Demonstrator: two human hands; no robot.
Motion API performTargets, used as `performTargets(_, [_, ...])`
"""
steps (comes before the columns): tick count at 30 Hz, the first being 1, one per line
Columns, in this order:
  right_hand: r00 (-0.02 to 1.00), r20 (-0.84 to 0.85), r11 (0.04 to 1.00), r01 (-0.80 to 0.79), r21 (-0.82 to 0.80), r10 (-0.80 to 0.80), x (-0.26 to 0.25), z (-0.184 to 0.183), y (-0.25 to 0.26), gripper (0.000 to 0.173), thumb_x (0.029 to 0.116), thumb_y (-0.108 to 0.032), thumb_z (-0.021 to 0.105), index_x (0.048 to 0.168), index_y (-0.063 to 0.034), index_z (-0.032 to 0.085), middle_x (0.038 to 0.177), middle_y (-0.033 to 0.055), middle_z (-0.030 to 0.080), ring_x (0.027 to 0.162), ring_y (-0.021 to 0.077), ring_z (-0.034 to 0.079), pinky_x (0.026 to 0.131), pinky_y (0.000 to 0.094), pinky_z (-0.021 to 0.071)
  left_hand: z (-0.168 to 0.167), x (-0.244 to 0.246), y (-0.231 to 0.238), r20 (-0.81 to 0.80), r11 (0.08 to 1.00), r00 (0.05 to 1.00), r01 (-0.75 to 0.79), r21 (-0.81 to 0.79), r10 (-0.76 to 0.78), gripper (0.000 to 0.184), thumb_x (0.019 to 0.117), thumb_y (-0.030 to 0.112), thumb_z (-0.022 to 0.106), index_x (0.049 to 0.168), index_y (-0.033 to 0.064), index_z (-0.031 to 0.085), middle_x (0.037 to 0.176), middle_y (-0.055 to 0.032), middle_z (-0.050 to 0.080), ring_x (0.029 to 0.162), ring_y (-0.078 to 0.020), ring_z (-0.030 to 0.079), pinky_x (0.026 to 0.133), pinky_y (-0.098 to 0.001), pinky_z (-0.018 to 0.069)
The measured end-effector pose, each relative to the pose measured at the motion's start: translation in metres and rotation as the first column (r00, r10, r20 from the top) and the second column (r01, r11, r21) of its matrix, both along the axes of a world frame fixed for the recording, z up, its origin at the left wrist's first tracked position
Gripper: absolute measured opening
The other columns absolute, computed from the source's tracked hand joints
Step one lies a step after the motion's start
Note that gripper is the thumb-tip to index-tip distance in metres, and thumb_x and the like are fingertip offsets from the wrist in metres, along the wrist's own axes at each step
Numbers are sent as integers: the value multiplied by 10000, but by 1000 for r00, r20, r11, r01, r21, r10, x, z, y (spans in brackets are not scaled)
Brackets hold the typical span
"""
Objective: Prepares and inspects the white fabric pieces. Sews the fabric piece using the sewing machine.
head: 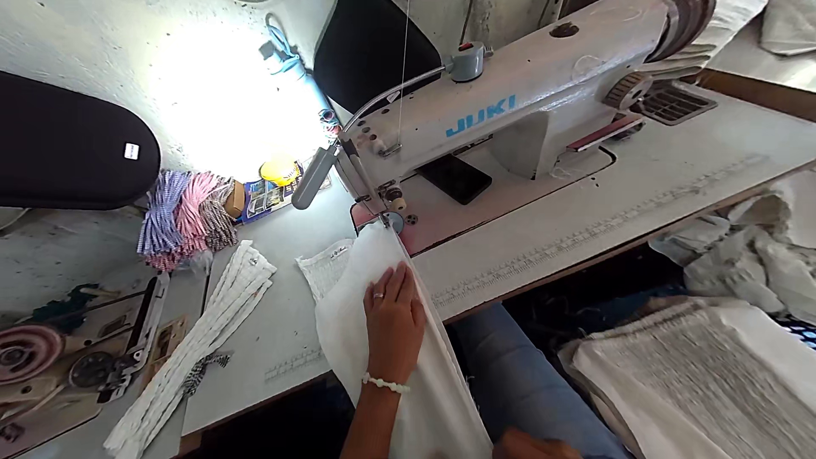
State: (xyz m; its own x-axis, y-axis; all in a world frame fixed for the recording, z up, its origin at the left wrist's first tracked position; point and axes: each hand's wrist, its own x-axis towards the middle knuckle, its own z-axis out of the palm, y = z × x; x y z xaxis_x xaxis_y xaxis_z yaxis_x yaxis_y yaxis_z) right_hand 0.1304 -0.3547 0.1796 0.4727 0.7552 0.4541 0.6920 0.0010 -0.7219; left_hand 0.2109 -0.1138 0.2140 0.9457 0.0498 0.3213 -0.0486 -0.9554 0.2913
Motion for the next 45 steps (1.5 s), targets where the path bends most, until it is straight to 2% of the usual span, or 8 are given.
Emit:
performTargets(9, [992,9,992,123,13,-123,14,-12,32,144,885,51,635,917,-33,748,908,152,697,815,238,698,681,299,581,1,36,46,15,989,990,141,-48,-140,335,989,154,551,1256,72,737,1375,-143,651,1310,-383,579,1101,-620,381])
performTargets(14, [987,42,987,153,52,-155,23,-13,46,133,882,32,644,900,-47,749,874,130,689,790,214,687,672,269,572,35,36,10,-190,996,978,-82,30,86,390,986,342,651,1016,-40,727,998,-203,677,884,-352,683,778,-491,556])
performTargets(17, [987,46,987,149,59,-152,22,-14,50,122,871,33,655,889,-49,743,873,127,687,797,213,689,665,267,571,47,36,-9,-379,968,895,-253,-1,233,422,997,352,653,1086,-60,678,1035,-218,659,903,-341,681,806,-471,551])
performTargets(24, [989,-9,986,146,84,-146,26,-15,49,136,849,45,652,887,-49,742,882,133,689,805,215,684,688,264,567,50,40,17,-454,907,872,-328,-265,183,290,1046,234,589,1062,-38,690,955,-145,676,850,-216,654,813,-383,529])
performTargets(28, [988,-47,984,151,91,-147,25,-17,51,144,848,48,652,900,-49,744,899,139,694,805,222,690,690,276,575,48,38,8,-381,920,877,-367,-141,291,223,984,172,651,1047,-39,688,924,-150,700,846,-256,682,793,-429,542])
performTargets(32, [989,-25,983,151,109,-149,22,-16,54,133,854,48,652,893,-42,742,891,142,689,801,220,690,687,270,575,64,46,-4,-514,935,801,-354,6,307,253,1008,196,616,1130,-12,691,1019,-156,720,982,-289,694,877,-472,526])
performTargets(41, [990,6,983,142,112,-144,21,-21,58,122,851,47,650,880,-45,726,900,134,684,815,215,692,677,269,576,65,48,-3,-553,933,791,-354,-62,263,311,1032,288,616,1104,0,710,997,-138,718,923,-251,694,865,-437,537])
performTargets(45, [988,30,982,148,116,-153,20,-22,58,131,840,54,643,874,-50,717,901,126,682,810,204,689,674,258,572,72,53,-13,-627,924,717,-382,12,304,347,1049,308,582,1155,-4,693,1102,-164,705,1052,-286,671,938,-466,502])
